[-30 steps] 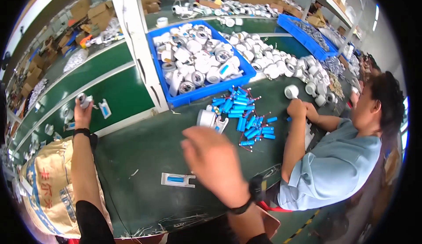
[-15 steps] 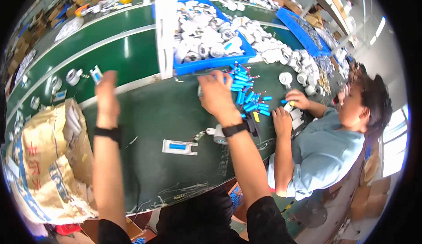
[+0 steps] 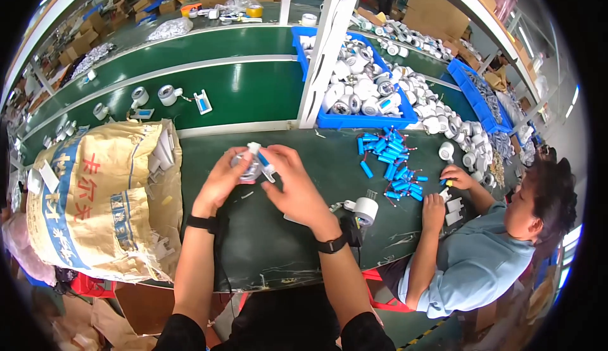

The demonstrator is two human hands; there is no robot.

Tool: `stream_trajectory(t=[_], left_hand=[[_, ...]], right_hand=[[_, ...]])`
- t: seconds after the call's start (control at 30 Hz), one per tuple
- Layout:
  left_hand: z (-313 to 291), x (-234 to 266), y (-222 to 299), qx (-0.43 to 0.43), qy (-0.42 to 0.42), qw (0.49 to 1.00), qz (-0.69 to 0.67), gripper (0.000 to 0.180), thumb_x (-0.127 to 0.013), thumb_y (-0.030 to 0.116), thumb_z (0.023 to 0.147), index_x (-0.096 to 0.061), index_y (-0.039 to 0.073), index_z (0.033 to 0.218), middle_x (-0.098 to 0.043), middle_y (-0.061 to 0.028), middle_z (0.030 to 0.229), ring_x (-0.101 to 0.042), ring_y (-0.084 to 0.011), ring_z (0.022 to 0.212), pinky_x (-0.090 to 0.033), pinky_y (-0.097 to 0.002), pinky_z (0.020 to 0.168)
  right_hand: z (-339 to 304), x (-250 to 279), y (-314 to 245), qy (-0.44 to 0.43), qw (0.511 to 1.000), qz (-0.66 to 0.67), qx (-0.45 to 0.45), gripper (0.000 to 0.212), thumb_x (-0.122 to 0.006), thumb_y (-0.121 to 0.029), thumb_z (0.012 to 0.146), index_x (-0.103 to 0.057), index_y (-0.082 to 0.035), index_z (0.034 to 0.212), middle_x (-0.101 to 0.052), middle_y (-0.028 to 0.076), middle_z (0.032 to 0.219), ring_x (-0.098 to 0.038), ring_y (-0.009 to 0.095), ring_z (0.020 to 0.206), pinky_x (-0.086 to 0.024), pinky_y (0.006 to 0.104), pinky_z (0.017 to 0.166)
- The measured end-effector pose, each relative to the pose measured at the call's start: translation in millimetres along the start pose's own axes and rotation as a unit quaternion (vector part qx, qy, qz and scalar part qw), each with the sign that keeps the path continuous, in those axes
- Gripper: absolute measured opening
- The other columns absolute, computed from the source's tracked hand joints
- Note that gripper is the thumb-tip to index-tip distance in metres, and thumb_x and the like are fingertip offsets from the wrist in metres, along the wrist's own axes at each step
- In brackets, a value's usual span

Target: Assembling small electronic components and plastic housings on a production line.

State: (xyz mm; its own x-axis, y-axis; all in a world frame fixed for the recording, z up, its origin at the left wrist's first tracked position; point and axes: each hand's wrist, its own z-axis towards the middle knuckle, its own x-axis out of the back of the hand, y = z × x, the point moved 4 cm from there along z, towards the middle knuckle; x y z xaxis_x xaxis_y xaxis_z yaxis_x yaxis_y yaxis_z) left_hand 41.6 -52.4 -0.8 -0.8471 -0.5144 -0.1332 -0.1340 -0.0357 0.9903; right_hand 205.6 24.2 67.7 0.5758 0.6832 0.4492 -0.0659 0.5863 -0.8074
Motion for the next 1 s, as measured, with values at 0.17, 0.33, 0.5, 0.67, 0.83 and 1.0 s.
stream_trajectory(t=[0.17, 0.33, 0.5, 0.67, 0.83, 1.0], left_hand=[[-4.8, 53.1, 16.7, 0.091, 0.109, 0.988, 0.067, 0.084, -0.028, 0.071, 0.103, -0.075, 0.001, 0.105, -0.073, -0.0045, 0.095, -0.066, -0.0104, 0.091, -0.050, -0.0286, 0.081], [1.9, 61.3, 7.1, 0.067, 0.095, 0.987, -0.114, 0.080, -0.031, 0.069, 0.103, -0.072, 0.000, 0.109, -0.075, -0.0065, 0.100, -0.069, -0.0157, 0.093, -0.052, -0.0301, 0.087], [3.8, 69.4, 3.0, 0.068, 0.106, 0.979, -0.163, 0.073, -0.040, 0.067, 0.102, -0.071, 0.000, 0.105, -0.075, -0.0077, 0.100, -0.070, -0.0169, 0.092, -0.053, -0.0312, 0.085], [2.3, 74.2, -0.8, 0.085, 0.127, 0.969, -0.194, 0.071, -0.044, 0.065, 0.102, -0.071, 0.000, 0.104, -0.075, -0.0082, 0.100, -0.071, -0.0176, 0.092, -0.054, -0.0320, 0.084], [1.5, 69.7, 2.1, 0.077, 0.131, 0.969, -0.197, 0.070, -0.045, 0.064, 0.102, -0.071, 0.000, 0.105, -0.075, -0.0086, 0.101, -0.071, -0.0184, 0.094, -0.054, -0.0329, 0.084], [-2.0, 72.9, -3.3, 0.062, 0.115, 0.970, -0.203, 0.070, -0.046, 0.065, 0.101, -0.071, 0.000, 0.105, -0.075, -0.0100, 0.102, -0.072, -0.0193, 0.094, -0.055, -0.0329, 0.083]], right_hand=[[25.7, -0.4, 33.7, 0.014, 0.991, -0.135, 0.020, 0.069, -0.062, 0.005, 0.083, -0.046, -0.009, 0.149, -0.048, 0.019, 0.147, -0.039, 0.040, 0.142, -0.034, 0.0430, 0.118], [50.0, -51.5, 40.5, -0.103, 0.992, -0.050, -0.053, 0.051, -0.072, -0.017, 0.090, -0.054, -0.005, 0.136, -0.063, 0.016, 0.129, -0.058, 0.031, 0.125, -0.030, 0.0432, 0.119], [41.2, -56.1, 42.5, -0.011, 0.995, -0.003, -0.102, 0.025, -0.072, -0.013, 0.091, -0.063, -0.004, 0.113, -0.072, 0.013, 0.099, -0.070, 0.026, 0.090, -0.049, 0.0408, 0.096], [34.0, -51.0, 37.9, 0.118, 0.988, 0.007, -0.095, 0.020, -0.075, -0.007, 0.089, -0.062, -0.001, 0.103, -0.072, 0.012, 0.094, -0.074, 0.023, 0.084, -0.058, 0.0323, 0.071], [32.2, -44.7, 33.8, 0.135, 0.990, 0.002, -0.048, 0.018, -0.075, -0.004, 0.088, -0.061, 0.000, 0.099, -0.071, 0.012, 0.094, -0.075, 0.023, 0.083, -0.058, 0.0313, 0.068], [27.9, -45.8, 32.6, 0.133, 0.990, -0.040, 0.002, 0.017, -0.073, 0.001, 0.085, -0.062, 0.001, 0.097, -0.067, 0.014, 0.090, -0.073, 0.023, 0.077, -0.057, 0.0312, 0.067]])
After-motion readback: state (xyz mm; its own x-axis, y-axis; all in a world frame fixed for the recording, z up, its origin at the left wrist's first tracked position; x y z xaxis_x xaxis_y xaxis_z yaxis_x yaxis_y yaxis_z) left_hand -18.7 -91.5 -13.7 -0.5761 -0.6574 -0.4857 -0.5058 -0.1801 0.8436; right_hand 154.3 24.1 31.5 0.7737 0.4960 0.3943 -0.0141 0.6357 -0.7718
